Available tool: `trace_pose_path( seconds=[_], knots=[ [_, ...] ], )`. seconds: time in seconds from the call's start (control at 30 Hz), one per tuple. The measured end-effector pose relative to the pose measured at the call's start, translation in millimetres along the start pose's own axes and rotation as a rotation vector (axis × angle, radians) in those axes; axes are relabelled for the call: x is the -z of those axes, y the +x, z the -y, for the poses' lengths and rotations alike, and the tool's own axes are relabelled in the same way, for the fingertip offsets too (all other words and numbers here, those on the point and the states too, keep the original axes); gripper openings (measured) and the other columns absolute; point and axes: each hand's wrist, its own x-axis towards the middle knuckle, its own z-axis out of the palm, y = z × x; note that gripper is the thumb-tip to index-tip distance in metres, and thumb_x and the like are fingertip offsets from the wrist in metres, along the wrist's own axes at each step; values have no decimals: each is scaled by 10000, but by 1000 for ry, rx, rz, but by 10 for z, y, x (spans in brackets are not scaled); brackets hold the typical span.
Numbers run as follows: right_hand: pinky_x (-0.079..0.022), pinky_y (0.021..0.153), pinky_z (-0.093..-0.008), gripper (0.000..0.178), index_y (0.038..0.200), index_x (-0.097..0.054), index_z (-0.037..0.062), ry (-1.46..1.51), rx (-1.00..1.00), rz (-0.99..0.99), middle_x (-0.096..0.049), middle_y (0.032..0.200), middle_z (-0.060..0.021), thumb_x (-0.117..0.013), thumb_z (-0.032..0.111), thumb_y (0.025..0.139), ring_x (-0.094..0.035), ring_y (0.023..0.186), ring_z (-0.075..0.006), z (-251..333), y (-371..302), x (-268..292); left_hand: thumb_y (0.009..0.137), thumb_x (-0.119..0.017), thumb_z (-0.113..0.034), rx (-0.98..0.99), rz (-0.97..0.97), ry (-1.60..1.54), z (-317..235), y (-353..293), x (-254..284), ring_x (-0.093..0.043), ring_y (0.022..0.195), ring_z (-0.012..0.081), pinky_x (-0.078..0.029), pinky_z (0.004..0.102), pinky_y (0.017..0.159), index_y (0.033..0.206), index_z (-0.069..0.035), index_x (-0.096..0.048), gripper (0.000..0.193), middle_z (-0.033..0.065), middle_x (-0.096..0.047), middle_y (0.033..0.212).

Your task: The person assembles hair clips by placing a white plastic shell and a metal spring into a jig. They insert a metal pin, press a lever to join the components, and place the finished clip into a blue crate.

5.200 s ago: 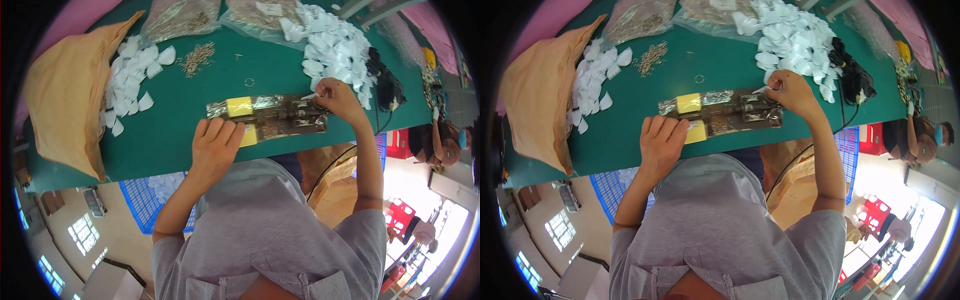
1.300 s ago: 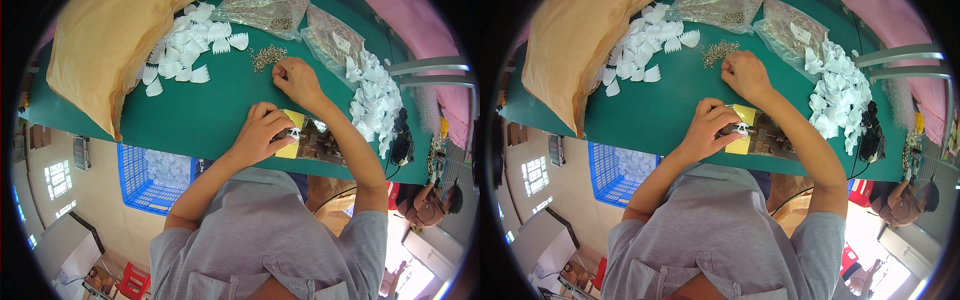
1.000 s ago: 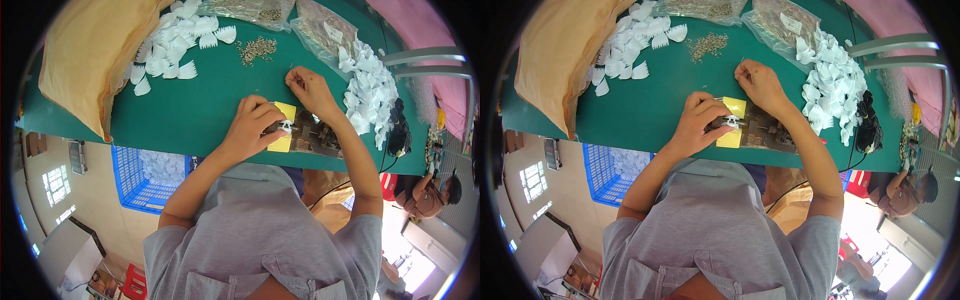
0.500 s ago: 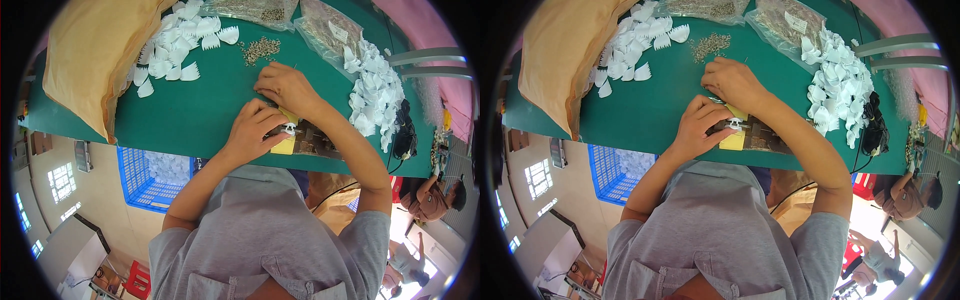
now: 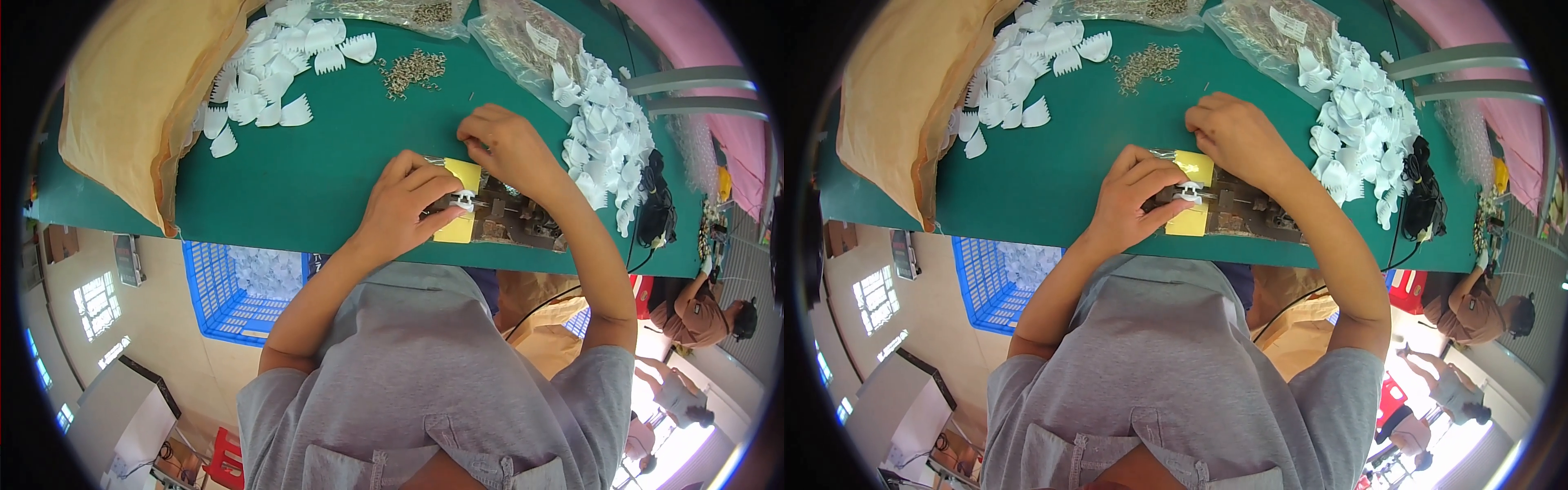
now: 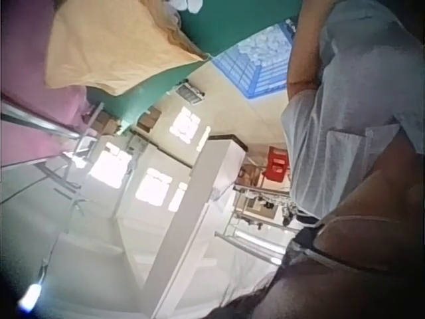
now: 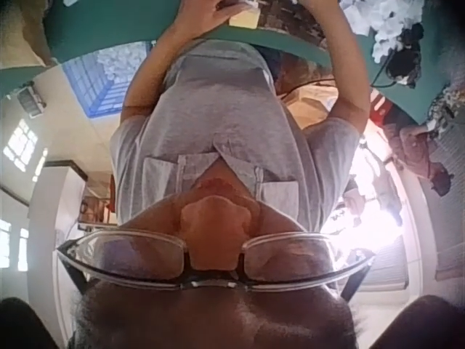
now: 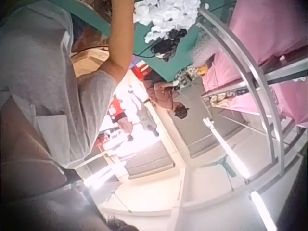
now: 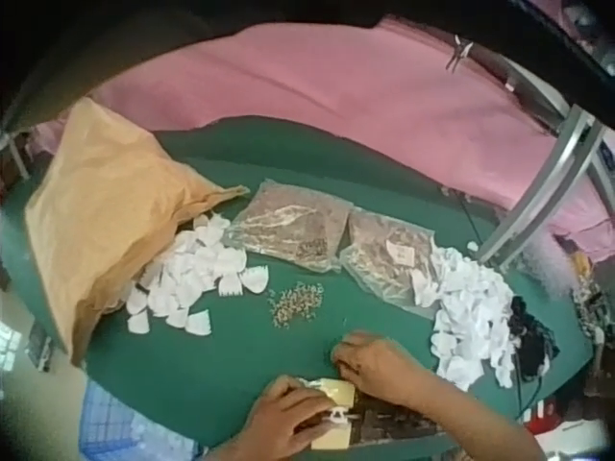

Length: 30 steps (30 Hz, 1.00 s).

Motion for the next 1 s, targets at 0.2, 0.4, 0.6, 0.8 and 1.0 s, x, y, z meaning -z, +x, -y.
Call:
trace_pose_path(
  seconds=[0.2,0.4,0.6,0.8,1.0],
  knots=[
    [-571,759,-350,164,1000,-726,8,117,-52,-76,-701,892,-98,-703,-15,840,-691,832,-240,-5,-31,-142,786,-882,-214,-29,-11,24,-34,31,-3,-602,995,265,-514,392,873,1061,-88,-738,336,18,-732,1061],
    [-577,765,-327,146,1008,-753,-14,337,-375,-118,-754,907,-110,-734,35,871,-713,796,-191,-12,-39,-187,793,-872,-245,-21,1,24,-25,20,-10,-598,1001,261,-493,401,897,1056,-97,-735,332,8,-727,1063],
    [-545,805,-295,133,1049,-745,-23,453,-401,-79,-739,970,-75,-720,46,938,-670,837,-147,387,-308,139,775,-883,-235,3,-5,20,-21,18,-10,-595,999,249,-473,394,900,1042,-100,-743,330,4,-724,1042],
    [-505,735,-365,105,1003,-738,18,492,-323,-114,-663,861,-99,-729,112,956,-605,807,-240,681,-605,82,770,-887,-236,20,-4,-5,-17,30,-4,-592,1007,249,-464,401,901,1037,-102,-746,330,-3,-720,1030],
    [-488,763,-393,57,970,-736,36,297,-278,-133,-674,868,-93,-718,65,924,-592,851,-284,735,-629,37,770,-886,-238,12,-8,-2,-25,38,-6,-594,1005,249,-460,403,908,1037,-98,-746,332,-2,-720,1033]
  ],
)
